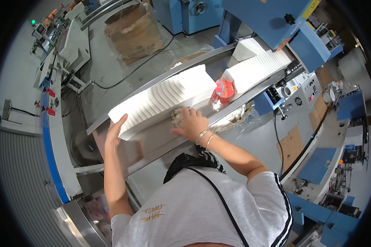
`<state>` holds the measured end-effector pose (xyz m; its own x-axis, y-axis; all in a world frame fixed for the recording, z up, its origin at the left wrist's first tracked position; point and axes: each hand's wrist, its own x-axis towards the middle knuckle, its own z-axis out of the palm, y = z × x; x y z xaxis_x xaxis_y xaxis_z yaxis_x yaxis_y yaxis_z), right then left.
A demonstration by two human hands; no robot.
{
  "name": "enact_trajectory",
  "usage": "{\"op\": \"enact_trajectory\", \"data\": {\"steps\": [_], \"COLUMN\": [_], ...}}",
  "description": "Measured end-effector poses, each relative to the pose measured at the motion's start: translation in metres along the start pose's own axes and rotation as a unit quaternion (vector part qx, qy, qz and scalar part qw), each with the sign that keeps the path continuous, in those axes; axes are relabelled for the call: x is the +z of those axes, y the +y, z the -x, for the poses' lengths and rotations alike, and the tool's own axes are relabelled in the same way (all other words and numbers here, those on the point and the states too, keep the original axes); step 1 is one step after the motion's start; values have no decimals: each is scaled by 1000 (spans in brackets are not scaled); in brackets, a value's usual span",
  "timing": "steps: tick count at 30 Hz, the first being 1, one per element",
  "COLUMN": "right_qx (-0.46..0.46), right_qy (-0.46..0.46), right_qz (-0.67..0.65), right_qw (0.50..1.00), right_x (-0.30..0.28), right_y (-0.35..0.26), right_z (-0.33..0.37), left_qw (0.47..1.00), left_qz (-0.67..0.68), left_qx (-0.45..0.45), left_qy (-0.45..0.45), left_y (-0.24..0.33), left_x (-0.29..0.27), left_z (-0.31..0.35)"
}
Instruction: Packing stacks of paper products from a production line onto a conveyor belt.
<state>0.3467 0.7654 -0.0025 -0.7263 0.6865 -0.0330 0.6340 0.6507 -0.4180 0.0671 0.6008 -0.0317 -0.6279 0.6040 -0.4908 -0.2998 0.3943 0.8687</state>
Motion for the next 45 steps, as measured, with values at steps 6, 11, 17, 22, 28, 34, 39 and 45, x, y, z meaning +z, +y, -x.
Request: {"op": "enact_trajectory", "data": {"steps": [6, 11, 17, 22, 28, 34, 39, 45], "right_qx": [-54, -130, 105, 228, -32, 26, -26, -9], "right_qy": [54, 263, 256, 104, 201, -146, -134, -119], "right_qz": [-46, -50, -8, 54, 172, 73, 28, -34], "right_qw": [996, 955, 961, 967, 964, 986, 990, 992], "right_x": [7, -94, -138, -121, -98, -100, -38, -12], "right_y": [14, 46, 184, 246, 220, 117, 112, 64], "right_z": [-7, -31, -176, -216, -201, -157, -154, -123], "left_qw": [996, 1000, 1000, 999, 999, 998, 999, 998], "left_qz": [-60, 17, 4, 19, 21, 19, -9, -47], "left_qx": [-31, 11, 16, 27, 19, 5, 11, -15], "left_qy": [54, 23, 23, 26, 23, 53, 43, 51], "left_y": [18, -4, -4, -6, 2, 10, 14, 12], "left_x": [21, -2, -2, -4, 6, 12, 14, -14], "left_z": [7, 4, 2, 3, 8, 21, 22, 40]}}
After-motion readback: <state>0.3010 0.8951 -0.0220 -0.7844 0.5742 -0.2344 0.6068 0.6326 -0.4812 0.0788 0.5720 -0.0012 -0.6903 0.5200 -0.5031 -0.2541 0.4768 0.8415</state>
